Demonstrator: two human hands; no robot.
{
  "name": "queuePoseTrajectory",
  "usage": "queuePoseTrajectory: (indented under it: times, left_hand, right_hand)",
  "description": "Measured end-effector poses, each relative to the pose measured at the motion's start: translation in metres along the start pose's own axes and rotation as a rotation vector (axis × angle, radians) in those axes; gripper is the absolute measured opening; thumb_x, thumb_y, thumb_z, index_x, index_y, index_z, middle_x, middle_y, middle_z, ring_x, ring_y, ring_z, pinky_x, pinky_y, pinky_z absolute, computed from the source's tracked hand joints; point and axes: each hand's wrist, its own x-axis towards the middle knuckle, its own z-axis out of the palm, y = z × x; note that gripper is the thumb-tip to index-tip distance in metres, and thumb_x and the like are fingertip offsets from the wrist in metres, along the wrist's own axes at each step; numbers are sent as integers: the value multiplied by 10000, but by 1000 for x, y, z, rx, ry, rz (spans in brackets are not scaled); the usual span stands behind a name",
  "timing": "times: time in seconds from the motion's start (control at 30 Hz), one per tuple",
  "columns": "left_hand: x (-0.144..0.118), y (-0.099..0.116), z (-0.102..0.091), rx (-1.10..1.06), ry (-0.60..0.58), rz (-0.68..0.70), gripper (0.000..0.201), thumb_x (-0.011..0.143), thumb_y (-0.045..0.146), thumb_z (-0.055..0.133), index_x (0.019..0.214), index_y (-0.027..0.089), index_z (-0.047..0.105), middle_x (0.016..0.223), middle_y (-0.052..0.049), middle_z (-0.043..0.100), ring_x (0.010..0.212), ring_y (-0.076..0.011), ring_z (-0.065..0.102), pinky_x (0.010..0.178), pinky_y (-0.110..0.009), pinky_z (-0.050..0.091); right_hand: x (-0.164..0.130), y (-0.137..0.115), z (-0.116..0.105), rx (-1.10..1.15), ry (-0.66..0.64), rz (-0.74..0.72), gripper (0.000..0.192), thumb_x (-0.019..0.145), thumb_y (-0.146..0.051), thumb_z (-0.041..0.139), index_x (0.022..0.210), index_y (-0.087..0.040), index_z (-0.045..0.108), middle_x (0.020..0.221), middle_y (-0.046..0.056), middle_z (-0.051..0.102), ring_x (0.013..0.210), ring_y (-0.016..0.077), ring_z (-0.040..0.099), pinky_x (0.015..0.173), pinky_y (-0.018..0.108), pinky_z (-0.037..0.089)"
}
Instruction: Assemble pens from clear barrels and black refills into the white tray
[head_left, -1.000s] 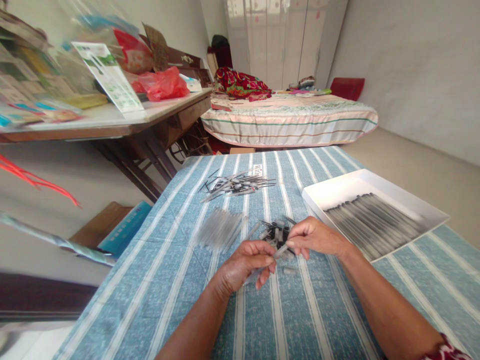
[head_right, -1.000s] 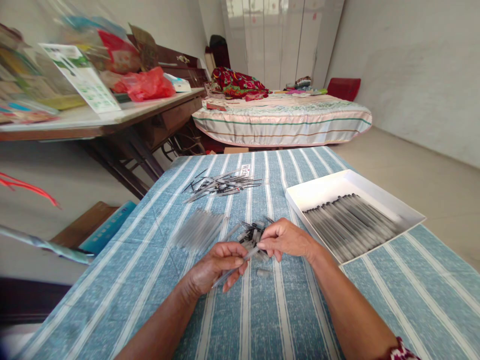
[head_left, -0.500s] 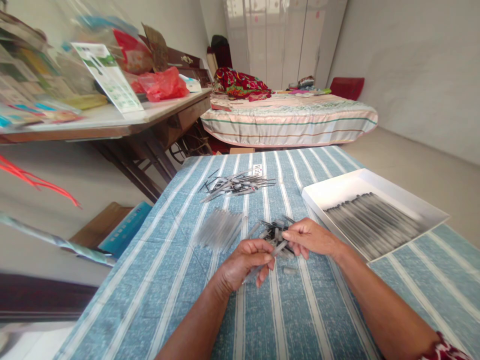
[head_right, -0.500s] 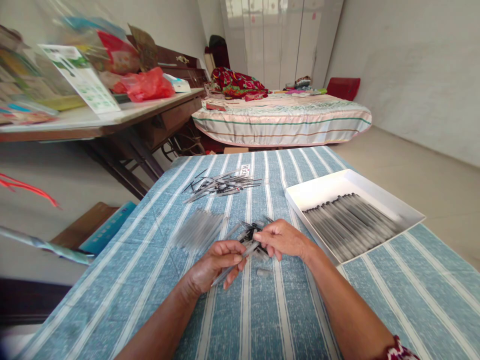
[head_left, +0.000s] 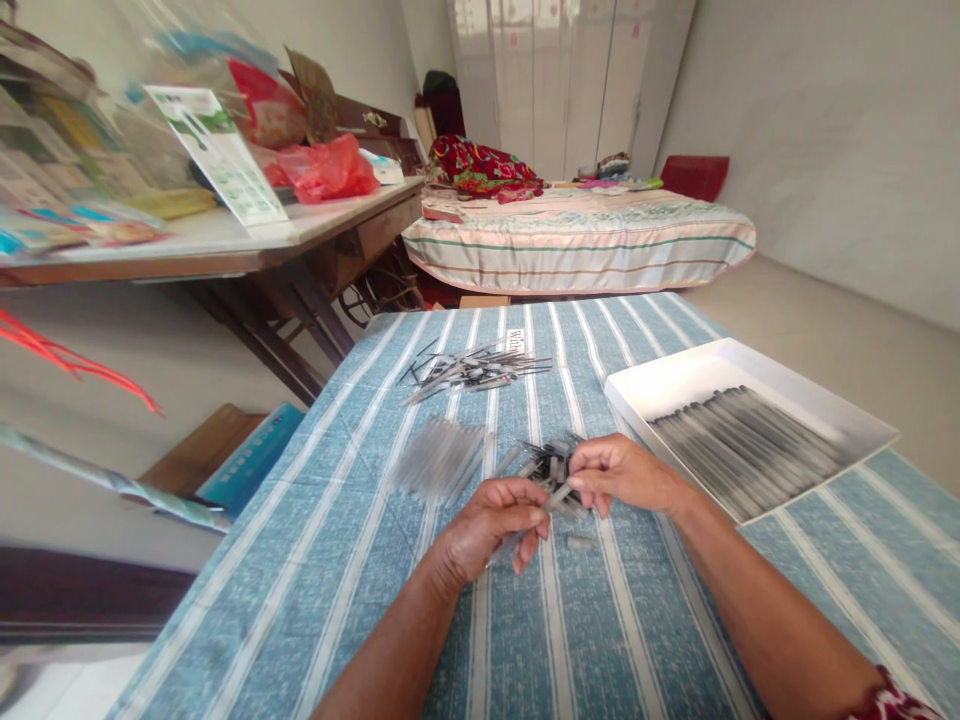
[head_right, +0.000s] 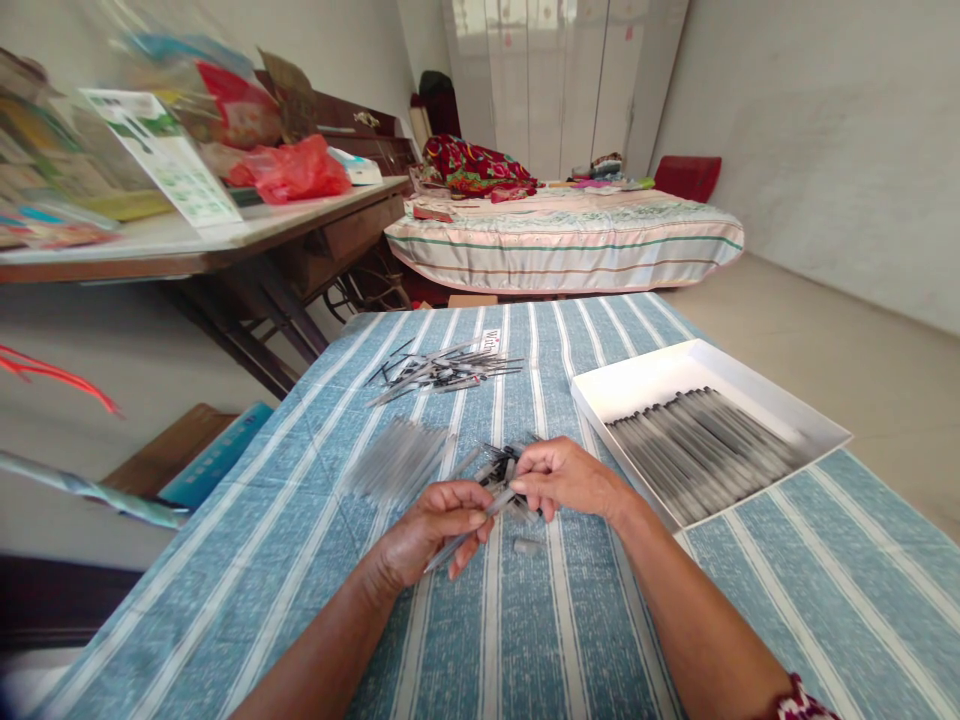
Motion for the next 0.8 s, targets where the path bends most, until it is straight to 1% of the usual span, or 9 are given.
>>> queuePoseTrajectory:
  times: [0.1,0.23,0.27,0.33,0.4,0.43,0.57,0.67,0.8]
  left_hand:
    - [0,1,1,0,14,10,180,675,205,648,816,120,574,616,-14,629,346,-78,510,305,-173,389]
    - [1,2,1,6,36,8,182,667,210,657,807,119,585,614,-11,629,345,-78,512,308,-176,393]
    - [1,2,1,8,34,5,184,665,212,660,806,120,586,613,-12,630,345,-79,512,307,-178,393]
    - [1,1,1,12,37,6,187,663,216,663,805,121,587,611,-12,631,346,-81,514,307,-180,395]
    - [1,1,0,17,53,17,196,659,218,668,809,123,585,608,-8,628,351,-82,517,309,-179,396]
    - [1,1,0,20,63,21,203,655,217,672,812,124,583,606,-5,625,354,-82,519,310,-178,396]
    - [2,0,-1,47,71,18,208,648,221,676,807,125,582,609,-2,622,360,-85,521,316,-185,395]
    - [3,0,3,115,88,28,205,639,224,680,790,130,579,600,3,623,370,-86,525,345,-192,403]
    - [3,-1,12,311,178,100,183,640,215,661,778,143,566,553,29,589,410,-97,542,393,-198,403]
  right_hand:
    - [1,1,1,-25,17,48,423,783,-525,502,614,-137,515,470,-8,571,324,71,488,341,167,344]
    - [0,0,0,22,15,17,320,735,-458,600,763,-141,558,545,-16,605,385,79,530,390,173,399]
    - [0,0,0,27,17,4,302,725,-436,620,767,-143,560,554,-18,608,393,78,533,398,172,403]
    - [-1,-1,-1,0,17,-5,302,740,-430,604,688,-136,554,515,-19,589,373,69,514,389,165,383]
    - [0,-1,-1,-38,8,-1,358,769,-445,562,599,-131,536,472,-16,563,357,62,496,380,162,365]
    - [0,-1,-1,-40,4,3,367,775,-450,551,595,-131,535,472,-15,562,359,63,498,383,163,369]
    - [0,-1,0,22,21,6,314,766,-451,565,708,-142,549,539,-14,607,388,76,533,395,172,398]
    - [1,1,1,25,16,3,338,770,-459,557,657,-142,528,519,-12,606,366,74,526,381,170,380]
    - [2,3,1,42,31,24,348,777,-451,548,614,-147,500,471,-20,592,322,66,495,345,162,338]
